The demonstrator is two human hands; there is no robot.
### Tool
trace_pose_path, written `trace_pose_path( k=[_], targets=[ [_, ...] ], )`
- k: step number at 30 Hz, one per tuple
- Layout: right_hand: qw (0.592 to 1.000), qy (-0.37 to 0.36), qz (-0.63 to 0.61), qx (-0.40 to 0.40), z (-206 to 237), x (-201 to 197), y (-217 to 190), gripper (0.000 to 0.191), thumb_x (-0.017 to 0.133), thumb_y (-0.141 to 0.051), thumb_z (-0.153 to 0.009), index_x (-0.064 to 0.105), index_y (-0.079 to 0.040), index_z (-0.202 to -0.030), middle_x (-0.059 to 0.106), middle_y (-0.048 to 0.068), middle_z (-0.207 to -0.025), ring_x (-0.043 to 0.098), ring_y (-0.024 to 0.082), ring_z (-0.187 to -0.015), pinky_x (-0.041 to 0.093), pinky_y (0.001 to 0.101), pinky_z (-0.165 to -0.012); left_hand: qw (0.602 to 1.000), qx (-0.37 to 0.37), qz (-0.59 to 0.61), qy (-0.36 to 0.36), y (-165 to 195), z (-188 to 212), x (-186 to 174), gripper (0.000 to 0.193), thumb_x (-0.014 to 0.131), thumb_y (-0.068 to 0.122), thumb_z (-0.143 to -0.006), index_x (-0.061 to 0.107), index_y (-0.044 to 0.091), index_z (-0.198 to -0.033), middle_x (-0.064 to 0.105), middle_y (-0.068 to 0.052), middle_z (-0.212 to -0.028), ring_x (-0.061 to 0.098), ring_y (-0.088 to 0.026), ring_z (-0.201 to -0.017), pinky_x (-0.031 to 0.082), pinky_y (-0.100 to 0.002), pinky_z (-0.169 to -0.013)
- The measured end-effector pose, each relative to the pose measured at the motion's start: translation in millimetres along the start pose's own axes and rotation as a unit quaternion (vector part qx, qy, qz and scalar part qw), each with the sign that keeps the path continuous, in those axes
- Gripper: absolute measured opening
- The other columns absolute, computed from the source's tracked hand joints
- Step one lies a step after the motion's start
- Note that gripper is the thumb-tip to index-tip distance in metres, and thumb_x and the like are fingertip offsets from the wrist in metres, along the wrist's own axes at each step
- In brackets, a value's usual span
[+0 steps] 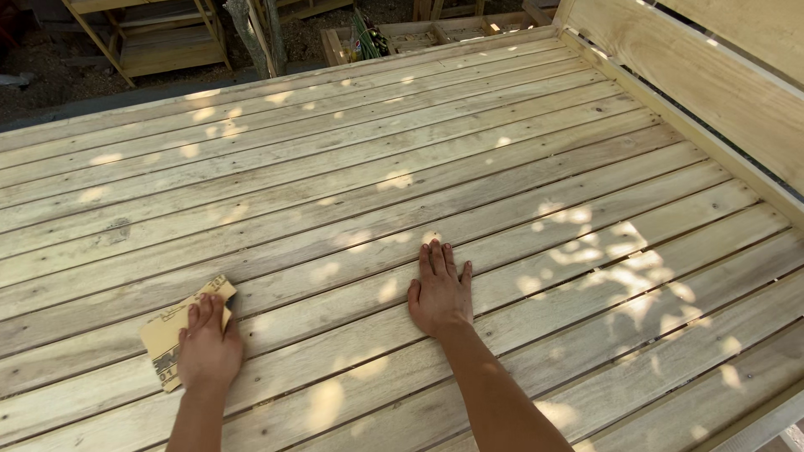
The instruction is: The person sands the slatted wooden surface of a large outdoor furniture piece using a sheet of sandpaper held by hand. They rub the sandpaper back and forth across the planks, moving progressively across different sections of the surface, and briefly hold up a dark sheet of sandpaper before continuing to sand.
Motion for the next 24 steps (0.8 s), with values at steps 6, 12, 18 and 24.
trace_pose_path(
  k=[6,12,18,24],
  targets=[
    [1.000,0.011,-0.008,0.003,5,-1,2,0.071,0.030,-0.038,-0.101,0.005,-0.016,-0.164,0.000,0.003,-0.173,-0.001,0.021,-0.158,0.003,0.0517,-0.127,0.977,0.178,0.027,-0.116,220,-6,33,0.053,0.041,0.034,-0.103,0.038,0.020,-0.155,0.025,0.003,-0.168,0.024,-0.017,-0.155,0.024,-0.043,-0.125],
    [0.998,0.057,-0.024,0.003,2,2,6,0.071,0.035,-0.039,-0.099,0.013,-0.020,-0.163,0.007,0.001,-0.172,0.004,0.019,-0.158,0.005,0.0524,-0.126,0.968,0.183,0.112,-0.134,219,16,49,0.058,0.048,0.026,-0.098,0.038,0.025,-0.155,0.028,0.008,-0.165,0.024,-0.012,-0.152,0.019,-0.040,-0.125],
    [0.997,0.074,-0.012,-0.002,-7,11,9,0.070,0.035,-0.040,-0.098,0.015,-0.019,-0.162,0.007,0.002,-0.171,0.005,0.021,-0.157,0.007,0.0540,-0.125,0.998,-0.037,0.035,-0.024,-50,7,-12,0.054,0.034,0.038,-0.107,0.033,0.023,-0.159,0.027,0.005,-0.168,0.026,-0.016,-0.153,0.023,-0.045,-0.124],
    [0.998,0.060,0.001,-0.008,-5,12,8,0.072,0.034,-0.040,-0.098,0.012,-0.017,-0.163,0.005,0.003,-0.171,0.003,0.022,-0.157,0.006,0.0556,-0.124,1.000,0.010,-0.017,-0.009,-2,0,6,0.063,0.044,0.027,-0.099,0.032,0.017,-0.160,0.024,-0.001,-0.169,0.022,-0.021,-0.155,0.020,-0.047,-0.124]
  ],
)
Point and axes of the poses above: each hand's wrist, its own z-axis away from the middle knuckle, its own x-axis out of the palm, y = z × x, the point moved 4 cm from there along -z, towards the middle knuckle
